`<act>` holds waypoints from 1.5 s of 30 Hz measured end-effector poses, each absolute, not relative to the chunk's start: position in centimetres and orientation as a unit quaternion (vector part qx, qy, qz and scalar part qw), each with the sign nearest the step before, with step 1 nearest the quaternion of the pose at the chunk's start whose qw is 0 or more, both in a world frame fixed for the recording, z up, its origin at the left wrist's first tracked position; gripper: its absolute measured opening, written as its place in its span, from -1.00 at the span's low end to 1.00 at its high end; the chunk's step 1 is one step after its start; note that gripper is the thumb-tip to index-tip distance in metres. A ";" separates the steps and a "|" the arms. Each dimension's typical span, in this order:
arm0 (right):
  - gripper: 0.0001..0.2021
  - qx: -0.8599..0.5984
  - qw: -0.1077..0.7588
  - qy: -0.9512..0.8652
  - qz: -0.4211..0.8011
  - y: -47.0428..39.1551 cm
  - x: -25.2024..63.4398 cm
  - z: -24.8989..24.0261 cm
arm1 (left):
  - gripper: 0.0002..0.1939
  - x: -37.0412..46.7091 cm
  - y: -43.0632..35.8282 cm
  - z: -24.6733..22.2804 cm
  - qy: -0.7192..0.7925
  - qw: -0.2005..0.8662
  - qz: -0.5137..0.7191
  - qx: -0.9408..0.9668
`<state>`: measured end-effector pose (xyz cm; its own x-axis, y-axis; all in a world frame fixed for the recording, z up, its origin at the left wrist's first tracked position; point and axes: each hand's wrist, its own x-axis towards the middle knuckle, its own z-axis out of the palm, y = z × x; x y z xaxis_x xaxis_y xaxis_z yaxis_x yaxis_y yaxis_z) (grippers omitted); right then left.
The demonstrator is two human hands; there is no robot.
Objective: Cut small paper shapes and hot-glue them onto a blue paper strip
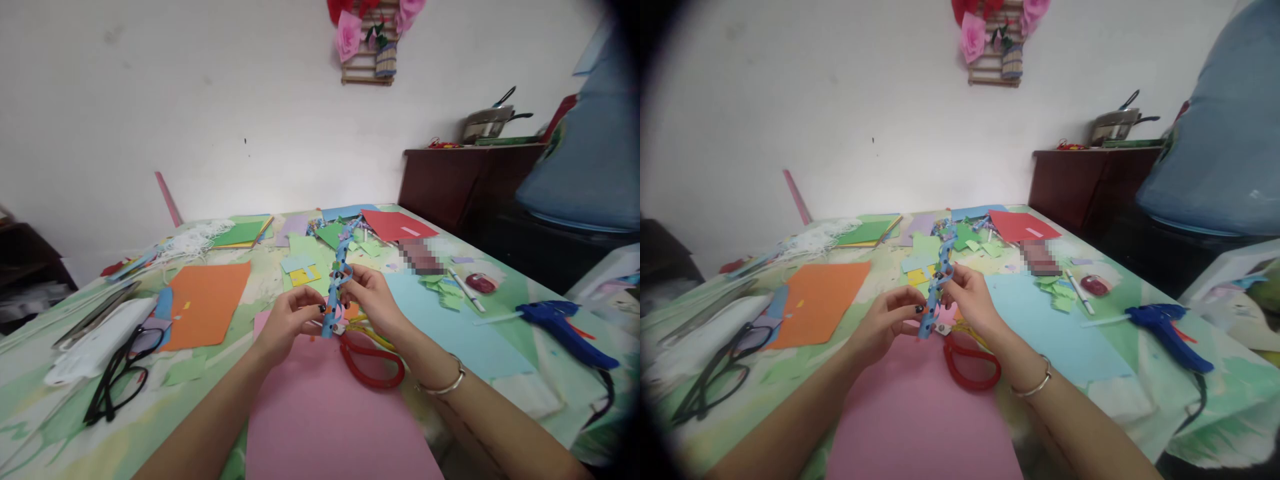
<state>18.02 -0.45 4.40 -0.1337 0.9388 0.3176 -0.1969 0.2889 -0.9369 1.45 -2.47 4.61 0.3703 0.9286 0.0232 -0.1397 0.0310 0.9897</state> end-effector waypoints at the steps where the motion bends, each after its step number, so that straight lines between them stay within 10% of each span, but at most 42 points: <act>1: -0.84 -0.329 0.570 -0.566 0.497 -0.4 18.0 4.4 | -0.84 1.4 -2.5 4.6 0.363 0.618 0.431 0.548; 45: -0.79 -0.398 0.595 -0.536 0.449 -0.1 18.3 4.4 | -0.55 1.5 -2.5 4.8 0.372 0.617 0.361 0.593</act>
